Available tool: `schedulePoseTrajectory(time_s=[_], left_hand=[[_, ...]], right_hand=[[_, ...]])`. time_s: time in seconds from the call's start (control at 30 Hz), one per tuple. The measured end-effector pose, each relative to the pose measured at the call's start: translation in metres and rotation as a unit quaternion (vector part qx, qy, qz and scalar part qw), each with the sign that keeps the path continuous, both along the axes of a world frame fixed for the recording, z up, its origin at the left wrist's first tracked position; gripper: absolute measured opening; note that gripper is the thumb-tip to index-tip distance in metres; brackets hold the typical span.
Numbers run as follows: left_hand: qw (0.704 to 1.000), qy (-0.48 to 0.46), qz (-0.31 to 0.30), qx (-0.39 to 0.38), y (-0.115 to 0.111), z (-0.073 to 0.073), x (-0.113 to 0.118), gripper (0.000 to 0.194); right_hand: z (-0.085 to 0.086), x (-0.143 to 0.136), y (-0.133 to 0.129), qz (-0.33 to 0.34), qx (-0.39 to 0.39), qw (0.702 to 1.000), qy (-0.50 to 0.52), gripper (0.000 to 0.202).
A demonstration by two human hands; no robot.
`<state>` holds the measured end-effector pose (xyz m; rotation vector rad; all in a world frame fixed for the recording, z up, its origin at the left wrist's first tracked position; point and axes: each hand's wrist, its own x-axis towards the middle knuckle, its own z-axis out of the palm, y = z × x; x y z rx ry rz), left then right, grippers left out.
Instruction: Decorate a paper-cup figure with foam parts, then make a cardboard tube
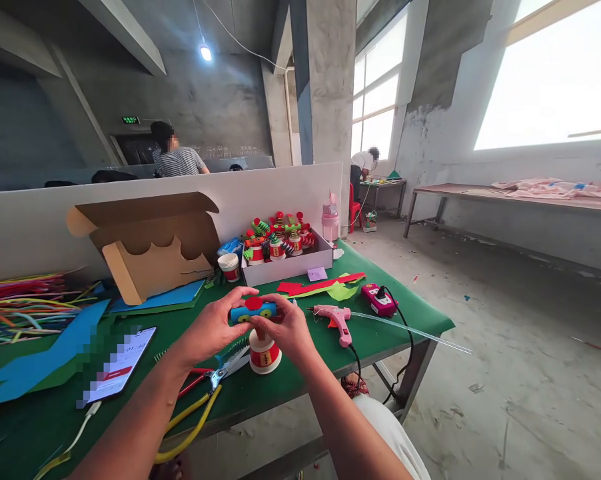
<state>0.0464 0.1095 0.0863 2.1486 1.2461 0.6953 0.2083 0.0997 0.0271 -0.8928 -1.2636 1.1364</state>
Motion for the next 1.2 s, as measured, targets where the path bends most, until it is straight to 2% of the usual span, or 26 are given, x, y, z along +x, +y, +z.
schedulePoseTrajectory(time_s=[0.07, 0.17, 0.33, 0.47, 0.63, 0.9, 1.2], left_hand=[[1.000, 0.016, -0.006, 0.002, -0.001, 0.002, -0.003, 0.056], [1.000, -0.014, -0.016, 0.017, 0.001, 0.005, -0.010, 0.058], [0.993, -0.052, 0.014, 0.102, 0.006, 0.007, -0.010, 0.027], [0.988, -0.072, 0.018, 0.136, 0.007, 0.002, -0.001, 0.021], [0.987, -0.114, 0.035, 0.107, 0.007, -0.001, 0.004, 0.022], [0.979, -0.193, 0.071, 0.009, 0.005, -0.004, 0.010, 0.025], [0.972, -0.215, 0.099, -0.013, 0.006, -0.008, 0.009, 0.026]], right_hand=[[-0.001, -0.003, 0.001, -0.016, 0.002, 1.000, 0.001, 0.046], [-0.001, -0.003, 0.000, -0.015, 0.010, 1.000, 0.001, 0.043], [0.003, -0.004, -0.005, 0.025, 0.014, 1.000, 0.006, 0.039], [0.006, -0.005, -0.007, 0.029, 0.005, 0.999, 0.016, 0.041], [0.006, -0.006, -0.006, 0.030, -0.016, 0.998, 0.047, 0.038], [0.003, -0.008, -0.005, 0.016, -0.025, 0.996, 0.083, 0.036], [0.003, -0.009, -0.005, 0.009, -0.025, 0.996, 0.083, 0.037]])
